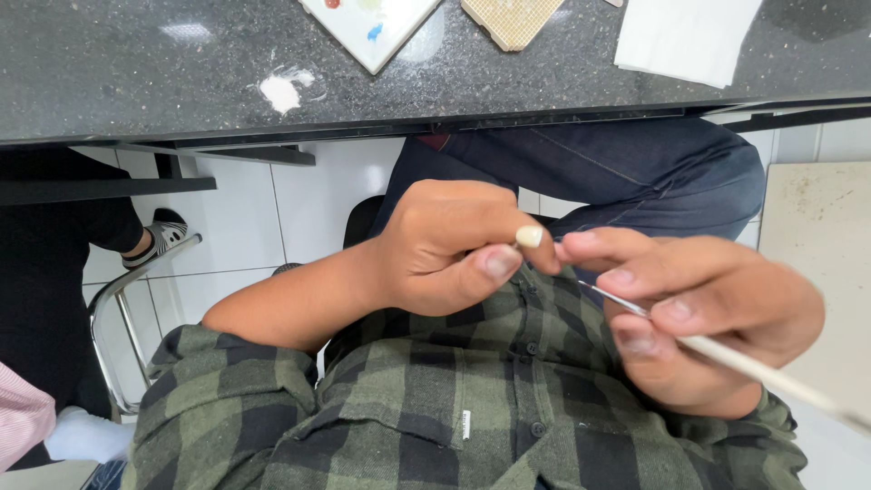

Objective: The person uses a fine brush to apply color from a palette onto a small tooth-shaped object held with tweezers. They repeatedly dip the brush into different color wells and carefully paint the object's surface, occasionally wiping the brush on a paper towel.

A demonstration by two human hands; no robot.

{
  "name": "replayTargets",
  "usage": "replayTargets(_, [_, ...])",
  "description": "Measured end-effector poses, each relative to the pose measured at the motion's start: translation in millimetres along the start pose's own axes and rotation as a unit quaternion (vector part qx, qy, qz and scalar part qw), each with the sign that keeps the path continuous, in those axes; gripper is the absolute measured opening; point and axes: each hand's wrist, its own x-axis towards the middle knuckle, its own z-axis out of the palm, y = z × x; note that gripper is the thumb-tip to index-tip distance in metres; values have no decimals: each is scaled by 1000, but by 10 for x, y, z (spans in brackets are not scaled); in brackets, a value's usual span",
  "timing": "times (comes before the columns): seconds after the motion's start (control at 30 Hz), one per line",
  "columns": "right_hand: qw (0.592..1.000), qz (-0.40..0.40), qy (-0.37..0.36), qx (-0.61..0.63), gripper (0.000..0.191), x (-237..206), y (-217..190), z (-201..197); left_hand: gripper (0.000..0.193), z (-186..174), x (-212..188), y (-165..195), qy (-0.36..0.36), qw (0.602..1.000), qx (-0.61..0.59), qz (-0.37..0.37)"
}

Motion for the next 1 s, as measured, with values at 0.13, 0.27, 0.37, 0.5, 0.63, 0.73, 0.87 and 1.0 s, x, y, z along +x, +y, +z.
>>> replayTargets(0.13, [991,-79,-55,-89,30,40,89,-14,29,54,-41,109,23,998,26,-57])
replayTargets(0.27, [979,-86,-76,-167,34,74,76,62,31,73,-37,129,22,996,24,-79])
replayTargets(0.37, [973,-105,-82,-189,33,137,63,114,32,66,-42,141,24,995,40,-86])
replayTargets(0.5, [972,-102,-71,-198,30,180,38,165,32,59,-41,137,24,995,45,-88])
replayTargets(0.63, [969,-106,-68,-212,29,183,30,180,32,56,-40,131,25,996,42,-81])
replayTargets(0.73, [967,-114,-72,-215,29,190,38,177,29,58,-39,131,27,996,34,-77])
replayTargets(0.87, [966,-119,-70,-217,30,202,49,191,29,56,-39,136,25,996,31,-75])
replayTargets(1.0, [965,-122,-65,-223,29,203,36,208,30,54,-37,133,23,997,29,-73])
